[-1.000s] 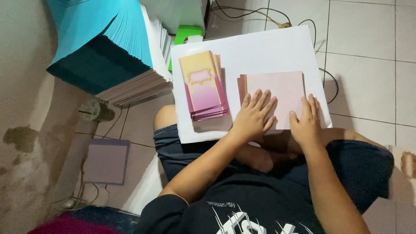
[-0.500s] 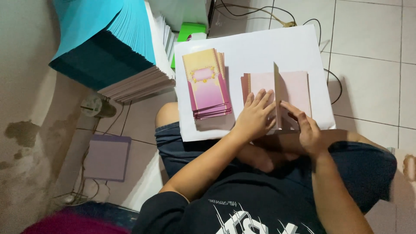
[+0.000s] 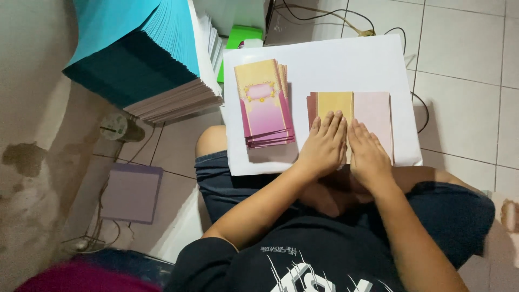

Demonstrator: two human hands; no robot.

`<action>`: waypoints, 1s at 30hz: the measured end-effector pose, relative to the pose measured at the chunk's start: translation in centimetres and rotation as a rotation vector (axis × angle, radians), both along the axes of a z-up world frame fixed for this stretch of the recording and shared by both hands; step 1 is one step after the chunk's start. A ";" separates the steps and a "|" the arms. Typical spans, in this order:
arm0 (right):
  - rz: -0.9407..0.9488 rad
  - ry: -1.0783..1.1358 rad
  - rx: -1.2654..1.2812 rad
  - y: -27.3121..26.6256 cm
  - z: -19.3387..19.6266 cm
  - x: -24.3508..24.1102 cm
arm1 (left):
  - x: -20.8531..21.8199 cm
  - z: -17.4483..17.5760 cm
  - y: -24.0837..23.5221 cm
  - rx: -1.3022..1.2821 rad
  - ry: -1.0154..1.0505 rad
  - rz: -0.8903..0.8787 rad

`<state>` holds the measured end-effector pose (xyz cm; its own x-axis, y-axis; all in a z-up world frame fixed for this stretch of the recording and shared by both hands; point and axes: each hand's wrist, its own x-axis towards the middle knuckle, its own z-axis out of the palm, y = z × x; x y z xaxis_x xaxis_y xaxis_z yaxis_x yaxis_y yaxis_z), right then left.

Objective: The person sits on the floor and folds small rectangular pieces of paper by hand. They place each folded piece onto a stack on a white board resting on their lap.

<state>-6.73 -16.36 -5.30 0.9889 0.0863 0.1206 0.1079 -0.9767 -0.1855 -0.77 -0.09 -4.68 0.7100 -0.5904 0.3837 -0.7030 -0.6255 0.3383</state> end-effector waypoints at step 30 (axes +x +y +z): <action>0.029 0.047 -0.116 -1.2 -0.7 2.8 | 0.2 1.1 -0.2 0.113 0.104 0.007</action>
<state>-3.92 -17.59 -5.98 0.9901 0.1260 0.0615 0.1306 -0.9884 -0.0770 -0.58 -0.28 -3.56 0.7466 -0.6207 0.2394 -0.6635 -0.6685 0.3359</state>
